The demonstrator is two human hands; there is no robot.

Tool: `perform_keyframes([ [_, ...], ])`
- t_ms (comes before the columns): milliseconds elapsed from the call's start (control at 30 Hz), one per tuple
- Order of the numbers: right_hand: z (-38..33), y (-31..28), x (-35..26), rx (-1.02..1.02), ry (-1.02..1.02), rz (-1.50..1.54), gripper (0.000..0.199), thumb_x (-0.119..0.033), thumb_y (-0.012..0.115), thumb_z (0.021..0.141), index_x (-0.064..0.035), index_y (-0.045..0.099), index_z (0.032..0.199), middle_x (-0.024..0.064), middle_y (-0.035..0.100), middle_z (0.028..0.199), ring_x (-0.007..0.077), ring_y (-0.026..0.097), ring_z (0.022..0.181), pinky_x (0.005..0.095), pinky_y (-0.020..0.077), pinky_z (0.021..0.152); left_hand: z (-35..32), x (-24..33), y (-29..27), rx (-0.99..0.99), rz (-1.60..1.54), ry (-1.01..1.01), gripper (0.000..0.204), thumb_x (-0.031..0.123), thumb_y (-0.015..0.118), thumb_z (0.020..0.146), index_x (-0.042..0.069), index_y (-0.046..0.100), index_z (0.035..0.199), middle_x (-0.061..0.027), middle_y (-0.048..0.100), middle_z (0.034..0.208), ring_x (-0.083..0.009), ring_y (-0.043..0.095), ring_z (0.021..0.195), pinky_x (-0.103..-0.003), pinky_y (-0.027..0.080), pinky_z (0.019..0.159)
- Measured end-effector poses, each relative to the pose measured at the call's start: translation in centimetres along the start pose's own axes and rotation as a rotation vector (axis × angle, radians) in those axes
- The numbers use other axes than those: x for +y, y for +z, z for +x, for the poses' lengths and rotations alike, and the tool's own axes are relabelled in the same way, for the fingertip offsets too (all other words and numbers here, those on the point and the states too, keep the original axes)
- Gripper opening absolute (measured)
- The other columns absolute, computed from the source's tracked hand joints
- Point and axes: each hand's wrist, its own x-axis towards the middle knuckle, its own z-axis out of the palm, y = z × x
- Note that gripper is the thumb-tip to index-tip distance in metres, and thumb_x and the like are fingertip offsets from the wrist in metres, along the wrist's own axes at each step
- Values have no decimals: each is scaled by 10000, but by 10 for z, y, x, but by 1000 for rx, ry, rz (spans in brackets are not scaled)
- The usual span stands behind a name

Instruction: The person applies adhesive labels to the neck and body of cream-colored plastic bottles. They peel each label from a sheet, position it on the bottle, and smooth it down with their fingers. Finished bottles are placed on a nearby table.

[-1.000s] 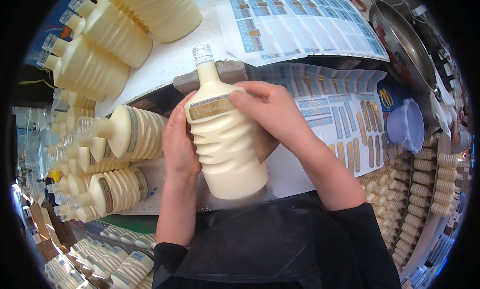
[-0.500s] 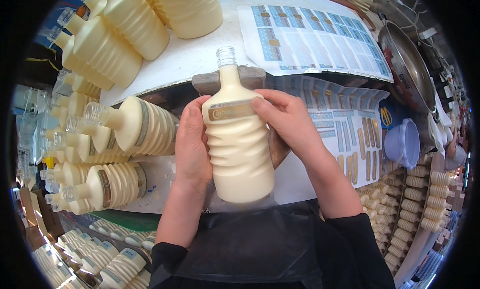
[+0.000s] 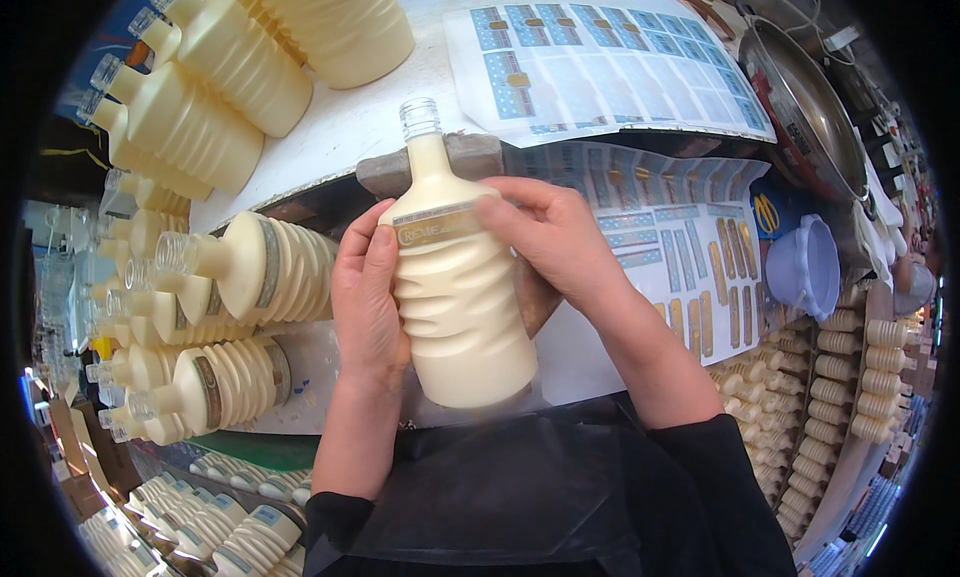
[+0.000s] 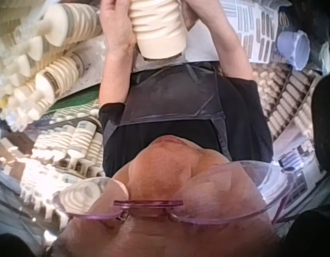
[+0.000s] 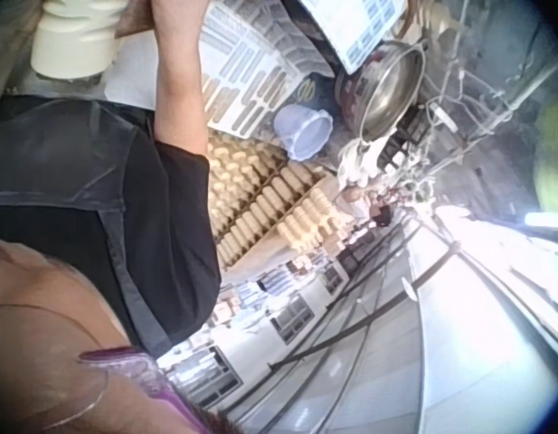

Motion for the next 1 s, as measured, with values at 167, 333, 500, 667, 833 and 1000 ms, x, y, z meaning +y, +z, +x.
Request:
perform_keyframes([
  [167, 3, -1, 2, -27, -26, -2, 393, -232, 633, 1035, 44, 662, 1313, 19, 715, 1044, 42, 597, 892, 202, 488, 792, 1, 3, 2, 10, -29, -3, 299, 124, 619, 1043, 19, 575, 1319, -85, 640, 1257, -138, 631, 1105, -304, 530, 972],
  [333, 1, -3, 0, -29, -7, -24, 396, -224, 630, 1038, 52, 653, 1322, 42, 722, 1094, 61, 625, 963, 221, 502, 849, 2, 2, 4, -13, 53, 26, 301, 118, 634, 1037, 19, 579, 1316, -80, 642, 1257, -137, 626, 1108, -303, 524, 976],
  [500, 3, -4, 6, -7, -29, 22, 426, -282, 706, 988, 44, 698, 1262, 65, 738, 1096, 94, 663, 980, 254, 527, 881, 1, 3, 4, -30, 66, 44, 317, 160, 620, 1061, 21, 586, 1344, -82, 669, 1237, -146, 652, 1106, -308, 553, 975],
  [667, 3, -6, 4, -40, 9, -13, 426, -243, 652, 1036, 55, 639, 1340, 65, 725, 1144, 85, 648, 1025, 239, 518, 902, 0, 2, 4, -15, 36, 32, 322, 122, 641, 1039, 10, 586, 1335, -93, 659, 1253, -147, 644, 1104, -308, 542, 971],
  [833, 4, -6, 8, -39, -3, 19, 423, -234, 652, 1036, 56, 637, 1344, 74, 726, 1149, 87, 649, 1027, 241, 518, 902, 0, 3, 3, -9, 18, 14, 330, 96, 650, 1027, 6, 583, 1338, -100, 654, 1261, -144, 639, 1102, -309, 538, 970],
  [1000, 5, -5, 11, -12, -29, -10, 431, -268, 620, 1055, 55, 641, 1339, 35, 715, 1076, 68, 630, 946, 231, 512, 866, 1, 1, 4, -19, 67, 32, 330, 184, 604, 1070, 12, 573, 1350, -98, 653, 1244, -147, 638, 1099, -310, 533, 976],
])
